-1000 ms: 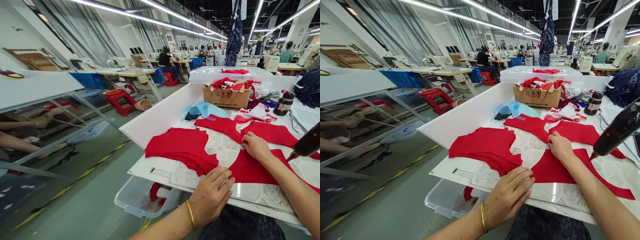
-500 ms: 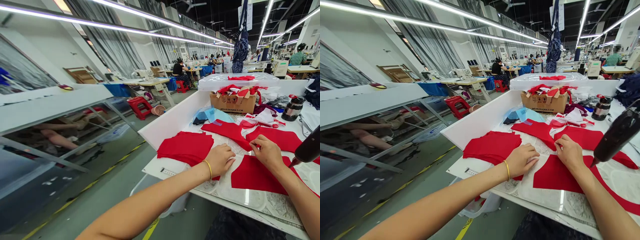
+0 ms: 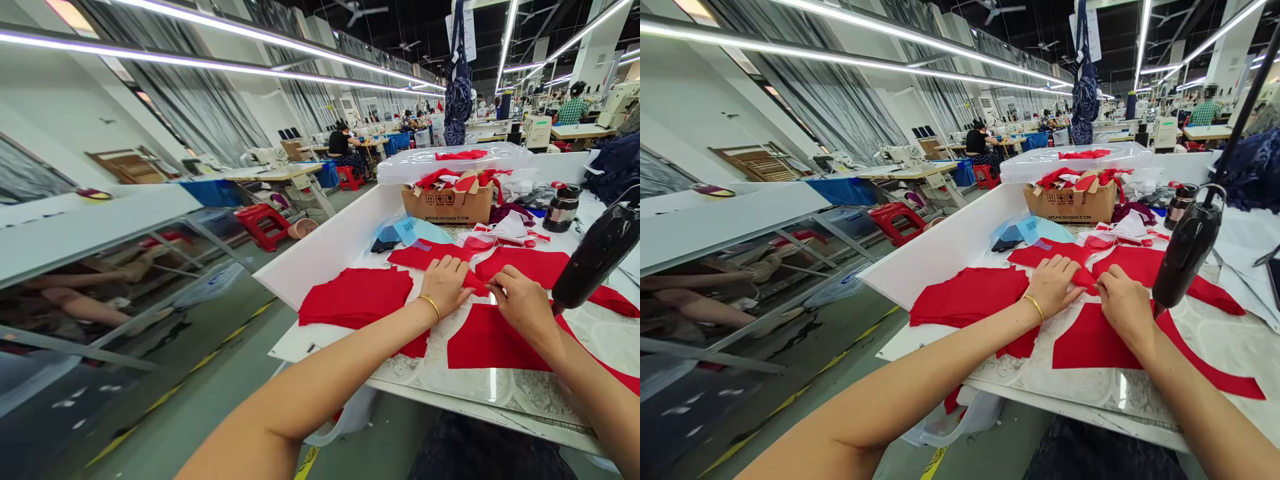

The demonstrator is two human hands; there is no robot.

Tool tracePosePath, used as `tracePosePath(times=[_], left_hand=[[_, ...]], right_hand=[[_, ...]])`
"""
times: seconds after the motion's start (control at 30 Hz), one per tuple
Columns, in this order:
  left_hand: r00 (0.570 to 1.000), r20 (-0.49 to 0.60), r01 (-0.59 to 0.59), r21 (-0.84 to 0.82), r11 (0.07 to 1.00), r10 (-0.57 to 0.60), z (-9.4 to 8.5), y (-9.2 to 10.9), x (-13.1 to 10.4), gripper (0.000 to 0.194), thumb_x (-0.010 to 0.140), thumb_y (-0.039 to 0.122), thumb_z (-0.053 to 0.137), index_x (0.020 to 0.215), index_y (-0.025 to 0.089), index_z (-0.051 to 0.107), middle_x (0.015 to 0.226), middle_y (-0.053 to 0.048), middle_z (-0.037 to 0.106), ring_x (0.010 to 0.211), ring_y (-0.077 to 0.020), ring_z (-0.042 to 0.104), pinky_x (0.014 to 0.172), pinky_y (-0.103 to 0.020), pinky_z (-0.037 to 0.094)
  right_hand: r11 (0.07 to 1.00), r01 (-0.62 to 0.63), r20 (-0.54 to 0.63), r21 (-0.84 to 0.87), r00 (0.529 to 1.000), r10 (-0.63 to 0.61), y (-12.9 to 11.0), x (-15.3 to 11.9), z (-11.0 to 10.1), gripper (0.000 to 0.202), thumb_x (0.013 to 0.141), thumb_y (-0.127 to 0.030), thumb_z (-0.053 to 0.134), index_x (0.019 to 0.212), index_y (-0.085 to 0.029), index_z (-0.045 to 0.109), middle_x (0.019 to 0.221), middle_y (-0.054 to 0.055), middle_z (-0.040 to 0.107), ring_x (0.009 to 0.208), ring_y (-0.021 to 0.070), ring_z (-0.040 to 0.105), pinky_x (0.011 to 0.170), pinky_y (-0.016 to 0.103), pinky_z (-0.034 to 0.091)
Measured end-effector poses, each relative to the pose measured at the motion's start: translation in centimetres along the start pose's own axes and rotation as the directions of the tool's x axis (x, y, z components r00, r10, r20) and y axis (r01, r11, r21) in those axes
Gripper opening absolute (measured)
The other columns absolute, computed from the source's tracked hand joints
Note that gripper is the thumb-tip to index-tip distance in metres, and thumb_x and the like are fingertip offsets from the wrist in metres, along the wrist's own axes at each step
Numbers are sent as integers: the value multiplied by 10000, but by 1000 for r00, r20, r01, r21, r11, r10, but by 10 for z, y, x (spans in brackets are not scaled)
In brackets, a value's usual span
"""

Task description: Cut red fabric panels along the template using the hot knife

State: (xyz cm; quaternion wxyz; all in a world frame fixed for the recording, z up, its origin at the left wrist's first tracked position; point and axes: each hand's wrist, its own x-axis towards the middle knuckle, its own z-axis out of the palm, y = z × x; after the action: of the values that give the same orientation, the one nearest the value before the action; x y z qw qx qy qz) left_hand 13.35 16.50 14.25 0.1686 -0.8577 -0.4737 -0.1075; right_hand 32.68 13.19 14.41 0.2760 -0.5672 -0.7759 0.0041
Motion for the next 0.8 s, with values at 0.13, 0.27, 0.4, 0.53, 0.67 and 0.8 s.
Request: tracePosePath(times=[0.13, 0.27, 0.4, 0.53, 0.67, 0.8], left_hand=[[999, -22, -43, 56, 998, 45, 9, -21, 8, 130, 930, 72, 626, 848, 155, 683, 960, -137, 652, 995, -300, 578, 837, -431, 434], [988, -62, -136, 86, 987, 141, 8, -37, -12, 274, 910, -11, 566, 726, 178, 639, 870, -103, 622, 900, -267, 568, 820, -421, 440], [957, -114, -257, 101, 961, 268, -5, -26, -49, 288, 972, 12, 525, 771, 185, 635, 872, -80, 619, 878, -242, 565, 833, -395, 459], [917, -152, -360, 81, 930, 368, -17, 0, -76, 249, 1016, 49, 522, 832, 183, 623, 858, -56, 612, 856, -220, 567, 851, -373, 466], [889, -175, -421, 45, 906, 422, -19, 23, -85, 220, 1022, 29, 505, 918, 186, 619, 820, -26, 610, 831, -198, 580, 847, -354, 470], [876, -212, -437, 29, 899, 433, -19, 39, -82, 242, 1027, 14, 446, 1000, 182, 618, 808, -21, 628, 813, -194, 591, 826, -361, 483]], right_hand=[[987, 133, -4, -90, 991, -134, 11, -34, -14, 338, 1030, -283, 460, 826, -194, 713, 843, 37, 665, 543, 103, 526, 467, 269, 254], [963, 247, -114, -106, 959, -258, 43, -78, -29, 443, 1086, -316, 378, 829, -203, 721, 790, 32, 673, 555, 97, 571, 446, 227, 352], [970, 226, -173, -86, 956, -238, 83, -110, -45, 453, 1092, -379, 383, 898, -226, 762, 863, 43, 738, 619, 110, 676, 490, 205, 491], [979, 194, -162, -57, 966, -201, 110, -124, -65, 418, 1086, -378, 426, 874, -221, 750, 831, 29, 736, 628, 99, 700, 505, 168, 521], [988, 116, -158, -107, 979, -132, 129, -132, -81, 477, 1080, -482, 407, 859, -233, 749, 829, 37, 739, 636, 109, 696, 483, 177, 505], [982, 48, -240, -183, 966, -92, 142, -140, -86, 563, 1070, -577, 373, 839, -233, 755, 816, 46, 743, 611, 120, 688, 452, 200, 495]])
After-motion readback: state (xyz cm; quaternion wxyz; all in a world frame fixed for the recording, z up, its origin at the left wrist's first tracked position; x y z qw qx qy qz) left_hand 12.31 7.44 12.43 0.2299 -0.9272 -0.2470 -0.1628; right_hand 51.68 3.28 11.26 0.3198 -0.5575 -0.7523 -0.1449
